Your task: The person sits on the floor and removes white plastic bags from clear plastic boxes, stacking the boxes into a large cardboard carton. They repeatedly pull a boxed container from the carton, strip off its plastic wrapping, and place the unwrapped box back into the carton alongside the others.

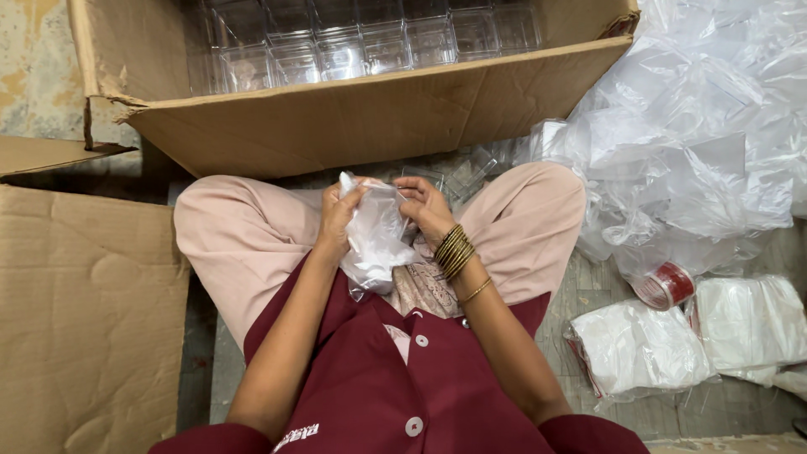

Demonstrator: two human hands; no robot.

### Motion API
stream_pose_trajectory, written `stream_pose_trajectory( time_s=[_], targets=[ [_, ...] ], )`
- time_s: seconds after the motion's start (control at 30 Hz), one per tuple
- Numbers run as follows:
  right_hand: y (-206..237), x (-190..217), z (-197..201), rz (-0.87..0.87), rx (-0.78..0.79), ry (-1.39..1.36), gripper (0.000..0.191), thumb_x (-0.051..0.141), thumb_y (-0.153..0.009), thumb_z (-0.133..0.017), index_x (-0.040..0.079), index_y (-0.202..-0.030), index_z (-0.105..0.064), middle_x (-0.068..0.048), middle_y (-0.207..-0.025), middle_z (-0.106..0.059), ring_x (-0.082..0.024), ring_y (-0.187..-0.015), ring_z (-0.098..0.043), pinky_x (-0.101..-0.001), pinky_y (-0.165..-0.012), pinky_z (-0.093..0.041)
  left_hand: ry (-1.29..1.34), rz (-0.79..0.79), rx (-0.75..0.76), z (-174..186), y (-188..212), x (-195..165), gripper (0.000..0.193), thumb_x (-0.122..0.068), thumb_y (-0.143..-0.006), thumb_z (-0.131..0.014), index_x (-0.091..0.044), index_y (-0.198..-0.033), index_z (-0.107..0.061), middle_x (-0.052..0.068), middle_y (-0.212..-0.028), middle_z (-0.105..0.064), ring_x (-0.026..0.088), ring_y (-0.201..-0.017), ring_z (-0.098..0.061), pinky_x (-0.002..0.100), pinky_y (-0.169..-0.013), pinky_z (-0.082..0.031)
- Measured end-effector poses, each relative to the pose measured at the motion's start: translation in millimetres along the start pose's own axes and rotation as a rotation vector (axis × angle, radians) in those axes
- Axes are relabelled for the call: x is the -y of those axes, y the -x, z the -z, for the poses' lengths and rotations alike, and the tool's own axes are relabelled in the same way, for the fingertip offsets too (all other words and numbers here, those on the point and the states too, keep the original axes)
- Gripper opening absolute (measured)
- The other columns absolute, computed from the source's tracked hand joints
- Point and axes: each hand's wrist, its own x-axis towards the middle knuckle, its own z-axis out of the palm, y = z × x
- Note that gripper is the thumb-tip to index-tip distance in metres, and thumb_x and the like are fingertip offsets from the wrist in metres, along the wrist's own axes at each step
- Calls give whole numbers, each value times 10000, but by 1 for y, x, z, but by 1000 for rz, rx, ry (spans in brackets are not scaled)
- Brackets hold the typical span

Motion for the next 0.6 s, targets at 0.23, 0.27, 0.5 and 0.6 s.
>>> stream_pose_trajectory(
  time_s=[0.23,0.27,0.5,0.6],
  targets=[
    [17,-14,16,160,-120,84,452,-89,-766,-686,4,-1198,-591,-19,-1075,-592,-55,-833,-575,-191,-771,-509,-21,194,60,-5,-9,7,190,-147,-921,-678,-14,-1048,-724,50,-894,-743,119,-743,-695,266,-688,-569],
    [17,-17,19,181,-136,109,435,-106,-765,-683,0,-1179,-604,-13,-1069,-594,-50,-824,-569,-185,-769,-504,56,176,69,-6,-7,10,174,-118,-908,-689,-6,-1038,-720,56,-911,-743,119,-769,-705,259,-715,-576],
    [19,-26,27,127,-26,-56,204,-121,-878,-667,-58,-1072,-656,-73,-1015,-700,-96,-886,-662,-236,-827,-553,244,151,119,-6,-4,17,121,-30,-828,-761,-57,-893,-662,27,-731,-654,102,-534,-555,251,-485,-428],
    [25,-18,24,109,0,-47,268,-97,-867,-622,-24,-1124,-642,-32,-1068,-707,-72,-867,-644,-224,-813,-546,243,58,226,1,3,15,67,-42,-864,-736,-38,-874,-671,19,-721,-643,78,-559,-535,235,-527,-424]
  ],
)
